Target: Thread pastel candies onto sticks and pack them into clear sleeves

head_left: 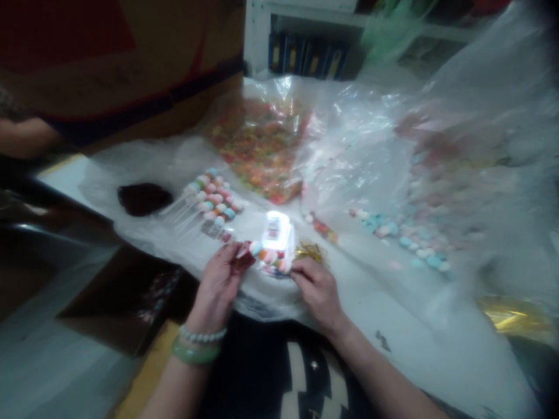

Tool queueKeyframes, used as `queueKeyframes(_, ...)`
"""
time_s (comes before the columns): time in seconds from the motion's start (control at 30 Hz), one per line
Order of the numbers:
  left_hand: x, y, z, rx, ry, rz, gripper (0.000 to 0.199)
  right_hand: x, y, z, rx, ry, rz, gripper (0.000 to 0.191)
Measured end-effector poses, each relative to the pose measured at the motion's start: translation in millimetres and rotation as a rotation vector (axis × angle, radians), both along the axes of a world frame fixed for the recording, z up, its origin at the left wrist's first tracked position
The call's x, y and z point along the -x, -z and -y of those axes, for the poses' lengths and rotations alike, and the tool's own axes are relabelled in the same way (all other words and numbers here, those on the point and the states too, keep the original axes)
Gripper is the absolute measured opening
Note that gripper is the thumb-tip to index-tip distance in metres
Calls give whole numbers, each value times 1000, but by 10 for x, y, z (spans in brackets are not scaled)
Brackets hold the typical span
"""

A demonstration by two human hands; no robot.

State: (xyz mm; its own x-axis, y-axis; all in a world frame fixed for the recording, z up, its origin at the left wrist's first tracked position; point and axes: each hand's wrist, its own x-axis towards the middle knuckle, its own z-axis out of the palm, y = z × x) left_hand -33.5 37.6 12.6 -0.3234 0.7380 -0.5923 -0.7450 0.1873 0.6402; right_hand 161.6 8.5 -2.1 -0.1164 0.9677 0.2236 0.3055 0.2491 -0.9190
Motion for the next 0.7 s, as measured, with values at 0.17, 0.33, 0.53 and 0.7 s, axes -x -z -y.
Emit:
queueKeyframes(0.17, -18, -44, -36, 49, -163, 87, 14, 47, -85, -33, 374, 53, -259, 8)
queueKeyframes(0.33, -83, -112, -48, 5, -152, 71, 19, 154, -156, -31, 612, 52, -507, 11)
queueKeyframes(0.53, -48, -70, -62, 103, -69, 170, 21, 152, -185, -1, 622, 16, -482, 11)
queueKeyframes(0.7, -37, -141, -34, 69, 127, 294, 33, 127, -164, -20, 571, 6, -414, 11)
